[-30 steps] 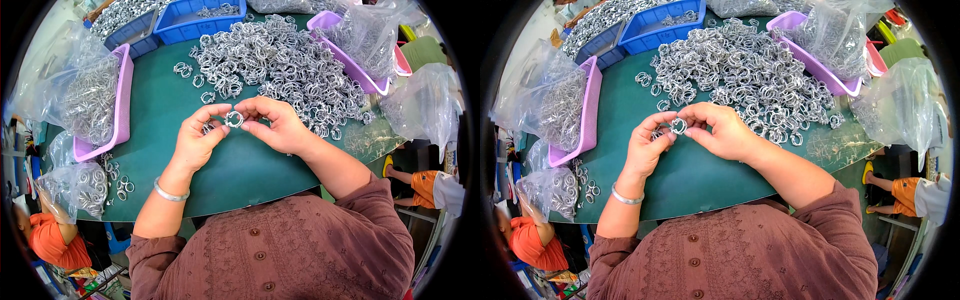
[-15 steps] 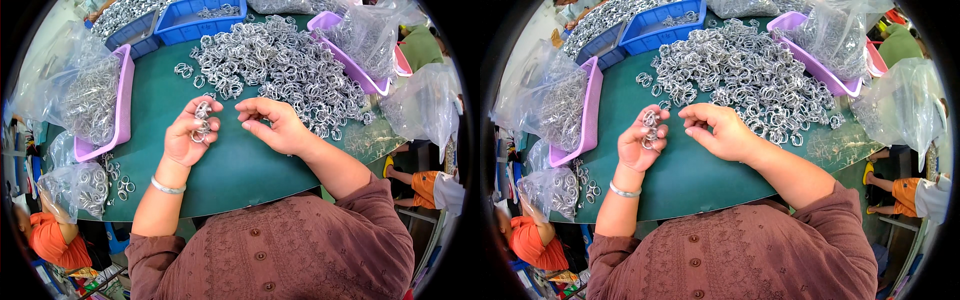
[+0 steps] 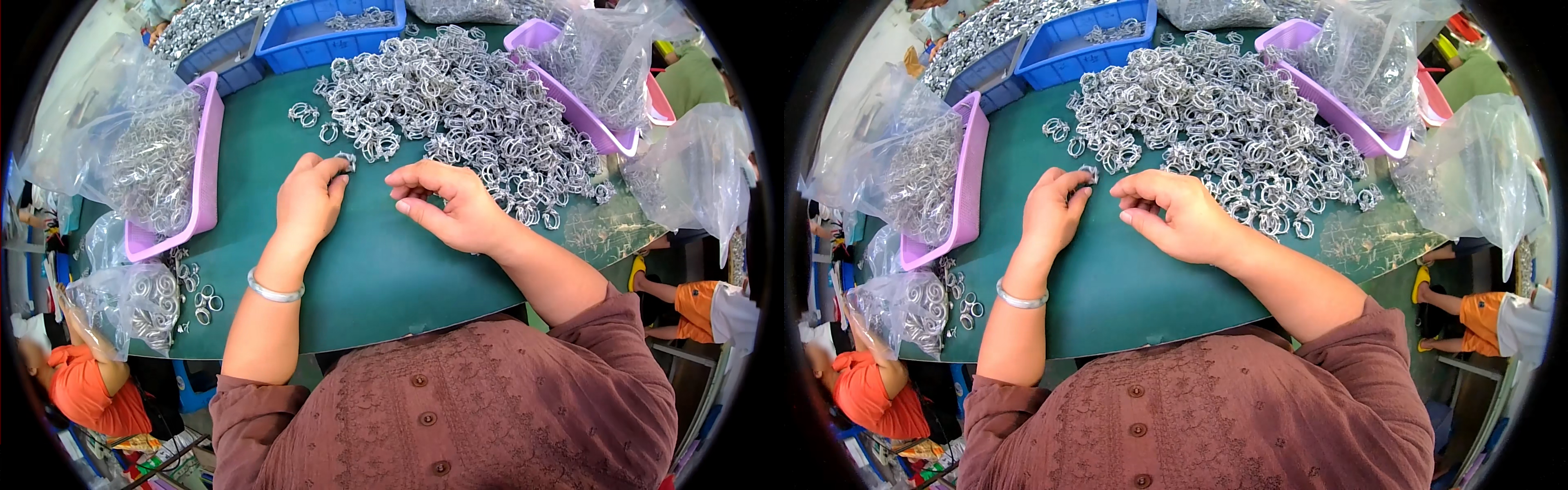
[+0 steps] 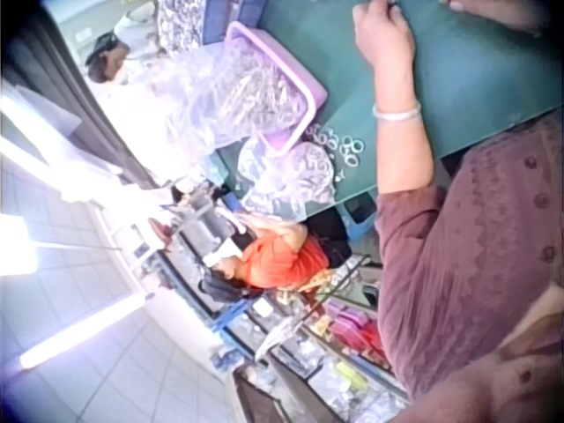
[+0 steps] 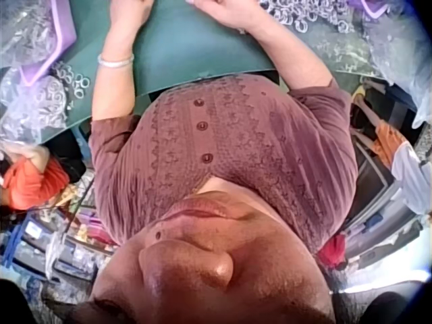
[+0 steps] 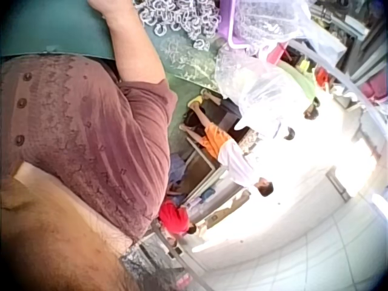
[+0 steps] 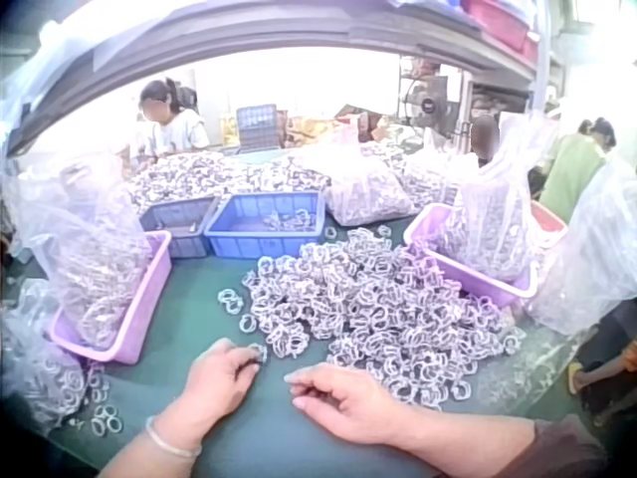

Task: The person assembles metal clips by picking up metal components from a pile on the workbench and connecting them together by hand.

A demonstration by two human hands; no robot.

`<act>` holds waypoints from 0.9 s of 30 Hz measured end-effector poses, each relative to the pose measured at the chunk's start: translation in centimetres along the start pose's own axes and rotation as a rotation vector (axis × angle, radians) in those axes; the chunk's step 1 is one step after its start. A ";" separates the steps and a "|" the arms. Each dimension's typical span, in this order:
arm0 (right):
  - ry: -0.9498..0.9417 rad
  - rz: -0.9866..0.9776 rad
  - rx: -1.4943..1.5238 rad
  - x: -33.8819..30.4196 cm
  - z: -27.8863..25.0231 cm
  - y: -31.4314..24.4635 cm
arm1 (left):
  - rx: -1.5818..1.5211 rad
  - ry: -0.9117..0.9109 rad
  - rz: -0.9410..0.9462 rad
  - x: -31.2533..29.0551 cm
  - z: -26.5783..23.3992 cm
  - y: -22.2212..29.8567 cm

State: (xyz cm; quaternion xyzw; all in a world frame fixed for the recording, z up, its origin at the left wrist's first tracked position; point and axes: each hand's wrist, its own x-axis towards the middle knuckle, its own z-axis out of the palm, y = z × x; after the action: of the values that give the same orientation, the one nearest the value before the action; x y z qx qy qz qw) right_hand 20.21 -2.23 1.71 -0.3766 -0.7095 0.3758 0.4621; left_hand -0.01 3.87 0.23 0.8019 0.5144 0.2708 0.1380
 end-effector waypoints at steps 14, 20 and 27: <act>-0.001 0.054 -0.013 0.0 0.1 0.0 | -1.414 -0.393 -0.390 -2.5 -0.6 2.0; -0.015 0.019 -0.017 0.0 0.1 0.2 | -1.241 -0.399 -0.275 -2.8 -0.7 2.6; 0.009 0.000 -0.058 0.1 0.1 0.4 | -1.029 -0.206 -0.109 -3.1 -0.2 3.4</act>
State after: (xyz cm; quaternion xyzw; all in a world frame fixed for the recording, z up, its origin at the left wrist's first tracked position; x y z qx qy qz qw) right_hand 20.20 -1.95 1.36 -0.3912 -0.7182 0.3533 0.4542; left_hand 1.39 -0.43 1.21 0.6249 0.3397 0.4008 0.5774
